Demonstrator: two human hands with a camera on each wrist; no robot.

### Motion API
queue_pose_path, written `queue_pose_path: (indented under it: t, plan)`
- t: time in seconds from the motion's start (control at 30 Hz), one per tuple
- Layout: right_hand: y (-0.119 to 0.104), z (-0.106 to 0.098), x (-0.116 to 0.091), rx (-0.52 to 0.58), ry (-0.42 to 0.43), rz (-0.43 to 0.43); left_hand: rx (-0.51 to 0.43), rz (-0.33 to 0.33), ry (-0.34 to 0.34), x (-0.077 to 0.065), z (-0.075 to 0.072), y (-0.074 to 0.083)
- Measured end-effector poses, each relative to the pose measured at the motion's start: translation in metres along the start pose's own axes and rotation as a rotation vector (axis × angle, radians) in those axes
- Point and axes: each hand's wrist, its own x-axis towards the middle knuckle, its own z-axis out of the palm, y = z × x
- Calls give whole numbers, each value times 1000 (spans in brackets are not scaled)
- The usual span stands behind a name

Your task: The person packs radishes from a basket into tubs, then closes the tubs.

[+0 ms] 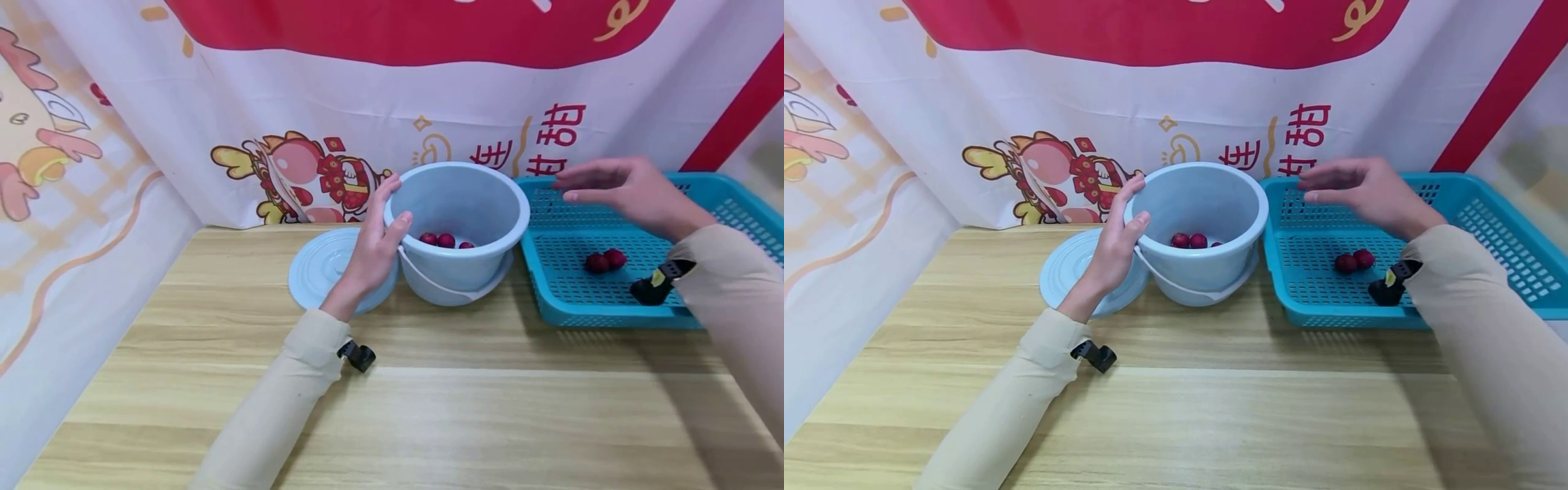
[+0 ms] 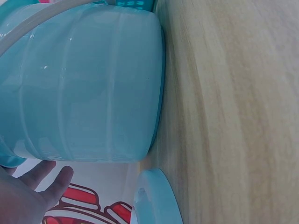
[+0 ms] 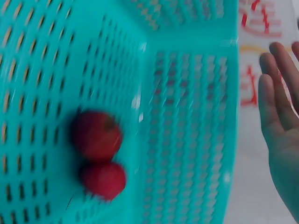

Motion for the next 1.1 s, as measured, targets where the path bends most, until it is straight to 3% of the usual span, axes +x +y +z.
queue_pose_path:
  t: [0.13,0.37,0.87,1.1]
  plan:
    - [26,-9,0,-67,-93,76,-3,4,1,0,0,-1]
    - [57,-22,3,-102,-182,109,-3,-6,1,0,-1,-1]
    - [96,-31,1,-148,-275,157,1,6,2,1,0,-1]
    - [101,-33,1,-161,-379,222,-3,-3,-1,0,-1,-1]
